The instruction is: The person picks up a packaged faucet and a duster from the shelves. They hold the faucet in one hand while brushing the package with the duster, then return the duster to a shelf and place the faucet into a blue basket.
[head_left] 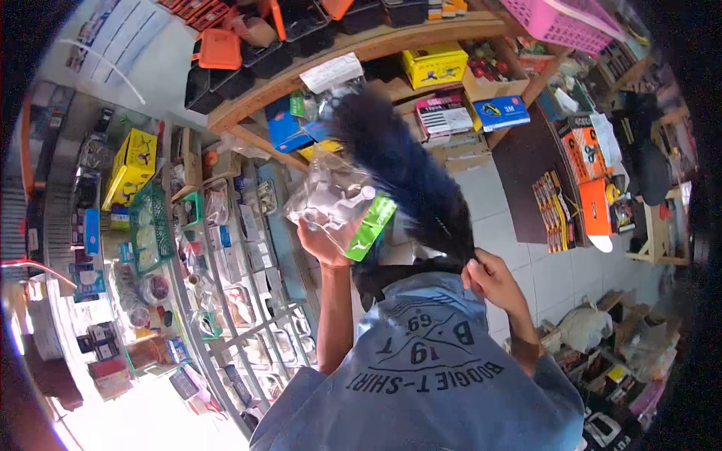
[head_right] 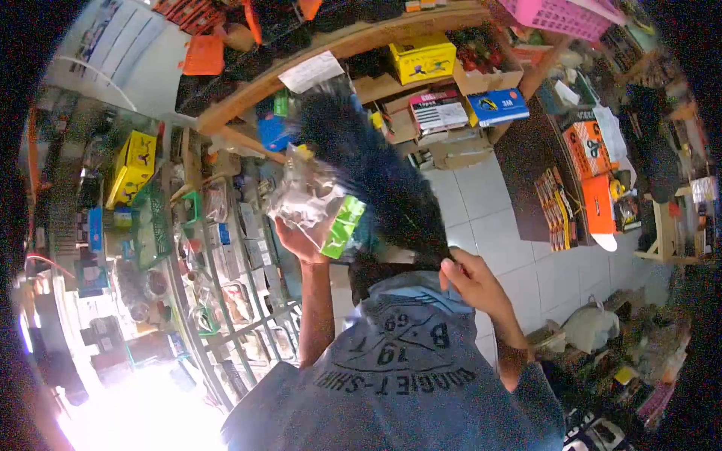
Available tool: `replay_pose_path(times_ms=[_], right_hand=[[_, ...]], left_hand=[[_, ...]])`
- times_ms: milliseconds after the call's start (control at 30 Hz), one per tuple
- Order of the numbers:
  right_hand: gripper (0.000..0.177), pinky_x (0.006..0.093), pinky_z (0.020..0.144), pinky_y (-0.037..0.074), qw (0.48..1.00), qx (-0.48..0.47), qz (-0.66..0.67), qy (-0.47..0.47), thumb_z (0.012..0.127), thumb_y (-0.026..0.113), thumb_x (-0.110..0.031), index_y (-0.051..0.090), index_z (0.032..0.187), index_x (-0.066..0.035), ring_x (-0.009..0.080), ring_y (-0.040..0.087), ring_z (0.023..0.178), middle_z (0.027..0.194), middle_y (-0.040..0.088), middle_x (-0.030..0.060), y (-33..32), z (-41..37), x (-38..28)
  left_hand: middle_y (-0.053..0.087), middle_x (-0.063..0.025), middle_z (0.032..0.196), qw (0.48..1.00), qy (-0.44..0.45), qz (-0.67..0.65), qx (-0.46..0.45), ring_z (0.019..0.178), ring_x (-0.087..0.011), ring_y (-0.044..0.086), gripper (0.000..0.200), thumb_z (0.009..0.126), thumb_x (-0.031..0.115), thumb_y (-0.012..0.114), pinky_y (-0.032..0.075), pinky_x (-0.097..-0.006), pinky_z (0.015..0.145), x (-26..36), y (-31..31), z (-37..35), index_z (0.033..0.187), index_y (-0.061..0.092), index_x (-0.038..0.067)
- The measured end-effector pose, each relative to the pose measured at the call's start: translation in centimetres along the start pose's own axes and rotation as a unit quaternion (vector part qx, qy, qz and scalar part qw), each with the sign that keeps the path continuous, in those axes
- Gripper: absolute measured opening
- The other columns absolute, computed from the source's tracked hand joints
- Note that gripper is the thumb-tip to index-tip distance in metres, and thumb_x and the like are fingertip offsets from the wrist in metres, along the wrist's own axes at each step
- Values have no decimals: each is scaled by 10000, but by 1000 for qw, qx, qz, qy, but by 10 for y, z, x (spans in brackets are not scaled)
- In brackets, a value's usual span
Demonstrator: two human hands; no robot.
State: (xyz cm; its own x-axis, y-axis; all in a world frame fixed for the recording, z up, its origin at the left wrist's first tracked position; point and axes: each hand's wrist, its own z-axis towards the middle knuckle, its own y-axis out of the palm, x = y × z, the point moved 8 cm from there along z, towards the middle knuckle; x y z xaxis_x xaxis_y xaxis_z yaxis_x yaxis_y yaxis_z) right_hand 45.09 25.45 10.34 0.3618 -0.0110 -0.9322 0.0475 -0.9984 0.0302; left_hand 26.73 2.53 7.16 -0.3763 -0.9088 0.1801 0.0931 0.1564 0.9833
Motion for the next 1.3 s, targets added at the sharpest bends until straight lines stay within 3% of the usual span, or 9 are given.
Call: replay_pose_path(times_ms=[100, 200, 333, 467, 667, 900, 1033, 1067, 1300], right_hand=[[253, 237, 449, 317, 994, -11, -109, -20, 960, 510, -218, 551, 809, -18, 37, 393, 495, 596, 498, -23, 10, -2, -6], [263, 268, 472, 346, 979, -19, -199, -45, 944, 553, -256, 538, 863, -7, 79, 403, 515, 577, 480, 40, 24, 1, 6], [240, 282, 482, 346, 992, 42, -110, -51, 923, 592, -232, 551, 897, 3, 90, 384, 530, 584, 410, 49, 24, 11, 17], [243, 266, 493, 350, 978, -6, -181, -105, 923, 593, -225, 563, 908, 16, 78, 386, 551, 605, 414, 52, 33, 13, 2], [246, 242, 506, 354, 983, 5, -166, -74, 910, 605, -197, 604, 1019, 24, 68, 390, 569, 614, 414, 20, 24, 21, 11], [311, 267, 513, 408, 975, -7, -202, -92, 889, 633, -202, 629, 1131, -7, 99, 472, 545, 680, 604, 80, 22, 23, 17], [308, 253, 497, 379, 968, -4, -215, -129, 887, 638, -200, 635, 1116, 6, 82, 432, 530, 620, 536, 50, 22, 21, 8], [308, 253, 497, 379, 968, -4, -215, -130, 887, 638, -200, 635, 1116, 6, 82, 432, 530, 620, 536, 50, 21, 22, 10], [327, 231, 473, 331, 971, -26, -194, -136, 891, 646, -226, 633, 1121, 8, 40, 372, 542, 600, 433, -24, 9, 20, 20]], left_hand=[[417, -122, 1419, 988, -33, -71, -136, 1300, -361, 381, 683, 850, 513, 509, 252, -562, 1094, 4, 19, 5, 1386, 420, 100], [397, -125, 1435, 971, 156, 166, 74, 1312, -337, 372, 750, 824, 587, 478, 285, -514, 1081, 24, -3, 3, 1399, 414, 108], [474, -88, 1378, 975, -24, -36, -217, 1234, -328, 448, 771, 811, 645, 502, 323, -508, 1051, 4, 23, 0, 1374, 446, 121], [467, -71, 1383, 915, 305, 209, 159, 1300, -307, 385, 781, 777, 699, 510, 258, -629, 1043, 55, -35, -1, 1335, 474, 154], [497, -70, 1352, 987, 42, -45, -151, 1167, -309, 522, 840, 787, 751, 431, 397, -590, 960, 36, -5, 3, 1371, 433, 148], [506, -146, 1334, 986, 122, -84, 75, 1145, -339, 526, 834, 790, 737, 455, 380, -525, 1012, 37, 34, 7, 1272, 537, 61], [543, -147, 1284, 949, 93, 55, -295, 1166, -335, 500, 860, 809, 747, 406, 352, -518, 1023, 56, 10, 8, 1291, 511, 43], [526, -134, 1307, 988, 136, 1, 75, 1173, -339, 492, 870, 794, 752, 423, 349, -544, 1010, 46, 21, 5, 1323, 478, 63], [461, -180, 1364, 992, 123, 0, 20, 1243, -368, 425, 934, 786, 750, 438, 303, -539, 1063, 48, 15, 6, 1390, 382, 40]])
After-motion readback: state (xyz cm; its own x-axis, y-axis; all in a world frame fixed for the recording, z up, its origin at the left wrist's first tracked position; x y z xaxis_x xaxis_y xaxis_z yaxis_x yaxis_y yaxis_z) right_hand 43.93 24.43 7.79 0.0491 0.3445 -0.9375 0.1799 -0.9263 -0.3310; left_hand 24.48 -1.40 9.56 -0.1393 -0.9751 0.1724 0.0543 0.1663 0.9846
